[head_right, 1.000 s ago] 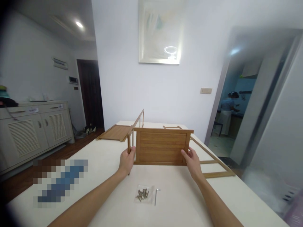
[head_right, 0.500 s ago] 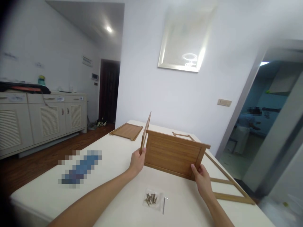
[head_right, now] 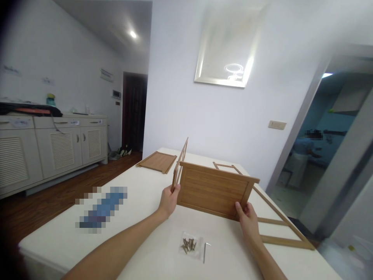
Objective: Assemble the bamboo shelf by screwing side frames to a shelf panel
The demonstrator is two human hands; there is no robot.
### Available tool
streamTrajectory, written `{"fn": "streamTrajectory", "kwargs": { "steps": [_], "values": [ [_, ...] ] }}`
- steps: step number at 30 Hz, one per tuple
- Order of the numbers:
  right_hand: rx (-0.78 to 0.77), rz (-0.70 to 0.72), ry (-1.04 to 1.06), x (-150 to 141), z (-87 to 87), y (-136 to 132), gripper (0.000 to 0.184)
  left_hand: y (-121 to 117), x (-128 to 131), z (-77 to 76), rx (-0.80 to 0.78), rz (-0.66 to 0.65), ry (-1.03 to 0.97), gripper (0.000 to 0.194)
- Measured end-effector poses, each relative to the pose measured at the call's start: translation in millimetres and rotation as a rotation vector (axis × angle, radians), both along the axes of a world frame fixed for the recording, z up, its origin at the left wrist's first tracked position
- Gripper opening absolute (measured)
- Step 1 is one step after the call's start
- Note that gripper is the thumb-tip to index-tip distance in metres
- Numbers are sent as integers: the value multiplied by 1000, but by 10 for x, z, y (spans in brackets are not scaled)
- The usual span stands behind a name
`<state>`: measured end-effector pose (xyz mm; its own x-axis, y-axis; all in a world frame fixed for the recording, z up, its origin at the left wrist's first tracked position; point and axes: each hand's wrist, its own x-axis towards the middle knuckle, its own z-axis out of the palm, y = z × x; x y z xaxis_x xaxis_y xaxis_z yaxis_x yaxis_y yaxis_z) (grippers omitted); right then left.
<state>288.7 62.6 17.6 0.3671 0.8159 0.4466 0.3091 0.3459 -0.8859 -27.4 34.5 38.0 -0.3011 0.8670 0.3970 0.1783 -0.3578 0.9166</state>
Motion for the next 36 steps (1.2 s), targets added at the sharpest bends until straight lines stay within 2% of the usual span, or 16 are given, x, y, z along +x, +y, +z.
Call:
{"fn": "streamTrajectory", "kwargs": {
  "steps": [11, 16, 20, 23, 31, 36],
  "values": [
    [44, -49, -152, 38, -88, -65, 44, -56, 1, 26, 29, 21, 8, 45],
    [45, -99, -212, 79, -101, -89, 43, -30, -3, -56, 42, 30, 25, 44],
    [36, -89, -251, 63, -116, -123, 43, -6, -12, -137, -16, -10, -54, 40],
    [13, -118, -267, 56, -144, -127, 42, 11, -7, -163, -34, 19, -94, 39],
    [-26, -123, -295, 81, -184, -166, 33, -27, -11, -123, -42, 67, -69, 40],
    [-125, -97, -282, 73, -155, -197, 25, -59, -9, -82, -24, 29, -77, 40]
  ]
}}
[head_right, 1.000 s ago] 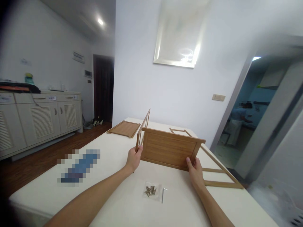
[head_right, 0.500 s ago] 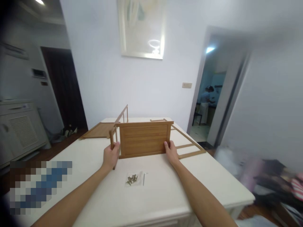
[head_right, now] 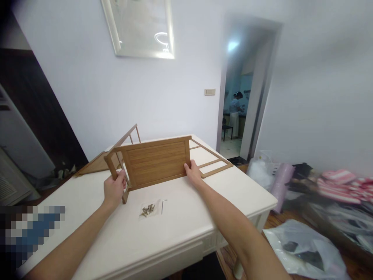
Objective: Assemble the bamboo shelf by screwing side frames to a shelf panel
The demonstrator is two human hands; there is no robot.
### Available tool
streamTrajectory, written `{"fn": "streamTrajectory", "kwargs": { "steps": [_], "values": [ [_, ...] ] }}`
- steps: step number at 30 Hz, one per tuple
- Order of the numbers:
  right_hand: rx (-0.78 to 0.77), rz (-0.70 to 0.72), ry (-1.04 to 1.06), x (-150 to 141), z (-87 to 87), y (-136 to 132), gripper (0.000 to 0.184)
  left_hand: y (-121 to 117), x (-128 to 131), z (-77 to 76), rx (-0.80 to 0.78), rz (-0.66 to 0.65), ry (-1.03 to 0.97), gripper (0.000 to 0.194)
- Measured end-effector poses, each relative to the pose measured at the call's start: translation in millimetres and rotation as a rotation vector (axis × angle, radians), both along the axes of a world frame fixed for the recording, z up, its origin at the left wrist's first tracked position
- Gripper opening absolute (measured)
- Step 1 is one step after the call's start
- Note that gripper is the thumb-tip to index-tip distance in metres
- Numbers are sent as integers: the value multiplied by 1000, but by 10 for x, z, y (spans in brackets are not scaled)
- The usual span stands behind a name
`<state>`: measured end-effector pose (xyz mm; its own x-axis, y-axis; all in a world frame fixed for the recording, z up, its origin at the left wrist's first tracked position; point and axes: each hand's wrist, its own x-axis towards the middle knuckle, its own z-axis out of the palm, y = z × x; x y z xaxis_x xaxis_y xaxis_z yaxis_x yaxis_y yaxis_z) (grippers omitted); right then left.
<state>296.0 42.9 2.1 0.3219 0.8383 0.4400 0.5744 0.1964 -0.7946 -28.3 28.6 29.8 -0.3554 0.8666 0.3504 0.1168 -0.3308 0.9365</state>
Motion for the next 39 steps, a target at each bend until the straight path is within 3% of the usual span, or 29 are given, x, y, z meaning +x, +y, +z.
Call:
{"fn": "streamTrajectory", "kwargs": {
  "steps": [7, 14, 24, 39],
  "values": [
    [-10, 46, 14, -17, -11, -1, 25, 88, -56, -28, 13, 72, 27, 32],
    [-9, 97, -4, 3, -54, 43, 31, 103, -77, 8, 8, -79, -56, 40],
    [-51, 128, 9, 55, -99, 144, 29, 104, -75, 54, -103, -70, -19, 51],
    [-10, 78, -32, 27, -60, 90, 27, 143, -100, 48, -118, 120, 198, 34]
  ]
}}
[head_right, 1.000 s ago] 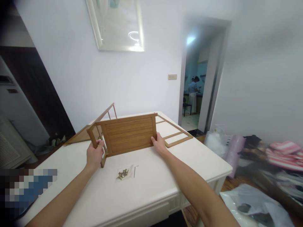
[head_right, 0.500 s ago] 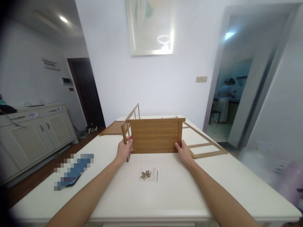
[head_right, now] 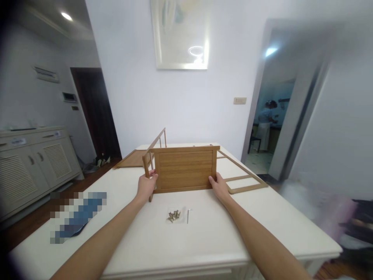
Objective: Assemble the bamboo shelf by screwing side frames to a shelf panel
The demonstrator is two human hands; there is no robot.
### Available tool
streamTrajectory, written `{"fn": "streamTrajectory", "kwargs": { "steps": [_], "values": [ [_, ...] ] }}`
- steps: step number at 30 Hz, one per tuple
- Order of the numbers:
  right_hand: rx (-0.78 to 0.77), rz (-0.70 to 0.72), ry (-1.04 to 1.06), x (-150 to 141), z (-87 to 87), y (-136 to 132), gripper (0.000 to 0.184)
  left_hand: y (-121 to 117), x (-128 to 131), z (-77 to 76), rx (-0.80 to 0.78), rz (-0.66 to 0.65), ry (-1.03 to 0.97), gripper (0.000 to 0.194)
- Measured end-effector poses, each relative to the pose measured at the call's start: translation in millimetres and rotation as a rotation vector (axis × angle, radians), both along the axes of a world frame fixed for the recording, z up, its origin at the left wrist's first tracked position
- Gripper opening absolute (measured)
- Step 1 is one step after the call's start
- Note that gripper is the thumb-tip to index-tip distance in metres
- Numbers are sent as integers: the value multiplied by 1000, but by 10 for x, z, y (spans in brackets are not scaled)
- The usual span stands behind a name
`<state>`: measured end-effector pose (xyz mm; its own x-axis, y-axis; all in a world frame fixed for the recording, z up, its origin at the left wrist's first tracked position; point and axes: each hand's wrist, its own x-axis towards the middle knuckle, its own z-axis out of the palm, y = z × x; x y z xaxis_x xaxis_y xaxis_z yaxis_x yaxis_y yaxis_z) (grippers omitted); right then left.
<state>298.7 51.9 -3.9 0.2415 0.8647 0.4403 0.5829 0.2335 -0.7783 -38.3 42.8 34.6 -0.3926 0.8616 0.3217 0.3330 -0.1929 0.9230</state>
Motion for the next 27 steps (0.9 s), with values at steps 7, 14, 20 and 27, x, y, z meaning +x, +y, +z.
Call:
{"fn": "streamTrajectory", "kwargs": {
  "steps": [7, 14, 20, 27],
  "values": [
    [-6, 12, 1, -55, 114, -137, 28, 37, -31, -40, -21, 110, 74, 33],
    [26, -400, -217, 537, 406, -78, 43, 76, -110, -97, -24, 98, 75, 37],
    [-289, -750, -346, 1448, 398, -311, 48, 108, -117, -135, -9, 31, 80, 36],
    [-587, -684, -300, 1926, 253, -366, 41, 88, -99, -126, 38, -11, -28, 35]
  ]
}}
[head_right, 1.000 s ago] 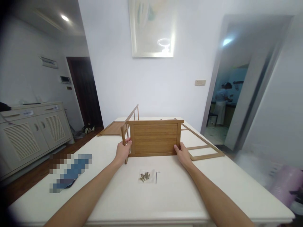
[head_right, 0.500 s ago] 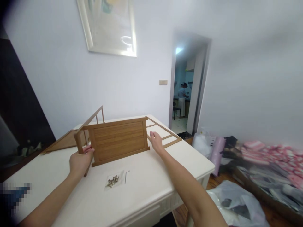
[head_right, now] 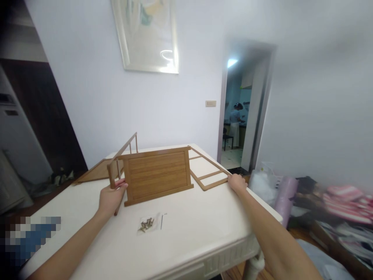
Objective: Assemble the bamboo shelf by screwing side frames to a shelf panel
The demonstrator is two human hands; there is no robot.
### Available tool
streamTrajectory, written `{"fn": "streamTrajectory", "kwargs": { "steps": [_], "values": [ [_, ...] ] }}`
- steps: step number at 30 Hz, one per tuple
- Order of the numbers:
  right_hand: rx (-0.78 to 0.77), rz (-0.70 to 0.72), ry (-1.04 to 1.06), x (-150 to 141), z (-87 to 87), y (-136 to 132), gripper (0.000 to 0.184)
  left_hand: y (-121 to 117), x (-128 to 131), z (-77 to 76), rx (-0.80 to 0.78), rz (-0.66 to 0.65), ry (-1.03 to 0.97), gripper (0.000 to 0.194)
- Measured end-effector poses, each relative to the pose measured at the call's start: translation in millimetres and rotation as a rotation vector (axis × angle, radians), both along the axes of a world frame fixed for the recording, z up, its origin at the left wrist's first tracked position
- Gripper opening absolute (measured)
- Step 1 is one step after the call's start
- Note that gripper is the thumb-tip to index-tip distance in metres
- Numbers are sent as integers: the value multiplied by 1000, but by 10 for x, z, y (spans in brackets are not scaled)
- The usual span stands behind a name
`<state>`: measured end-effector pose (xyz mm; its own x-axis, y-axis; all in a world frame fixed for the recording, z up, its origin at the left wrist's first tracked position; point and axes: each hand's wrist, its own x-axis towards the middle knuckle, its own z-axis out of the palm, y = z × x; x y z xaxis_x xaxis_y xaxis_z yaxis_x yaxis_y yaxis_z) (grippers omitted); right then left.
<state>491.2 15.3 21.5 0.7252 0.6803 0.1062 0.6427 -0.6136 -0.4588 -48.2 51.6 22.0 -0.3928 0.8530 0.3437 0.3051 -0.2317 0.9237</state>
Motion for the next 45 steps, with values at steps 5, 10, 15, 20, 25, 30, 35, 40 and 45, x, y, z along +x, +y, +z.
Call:
{"fn": "streamTrajectory", "kwargs": {
  "steps": [5, 10, 15, 20, 25, 30, 35, 40, 45],
  "values": [
    [-24, -20, -12, 48, -12, 86, 44, -15, 5, 10, 36, 13, -53, 30],
    [-31, -26, -31, 17, -40, 94, 51, 0, 40, -11, 28, 14, -100, 28],
    [-31, -33, -81, -55, -68, 120, 74, 13, 70, 7, 3, 31, -131, 30],
    [-86, -63, -77, -149, 65, 140, 45, -21, 74, 62, -11, 25, -108, 32],
    [4, -2, -88, -254, 127, 61, 33, -42, 67, 65, -1, 26, -98, 27],
    [129, 32, -20, -239, 165, 15, 29, -12, 29, 6, -6, 20, -56, 32],
    [337, 27, 142, -205, 322, 82, 30, 2, -11, -24, -31, 24, -15, 37],
    [592, -49, 430, -203, 315, 142, 35, -13, -70, 3, -78, 59, 37, 43],
    [775, -52, 794, -164, 147, 86, 24, 17, -144, 1, -118, 138, 90, 42]
  ]
}}
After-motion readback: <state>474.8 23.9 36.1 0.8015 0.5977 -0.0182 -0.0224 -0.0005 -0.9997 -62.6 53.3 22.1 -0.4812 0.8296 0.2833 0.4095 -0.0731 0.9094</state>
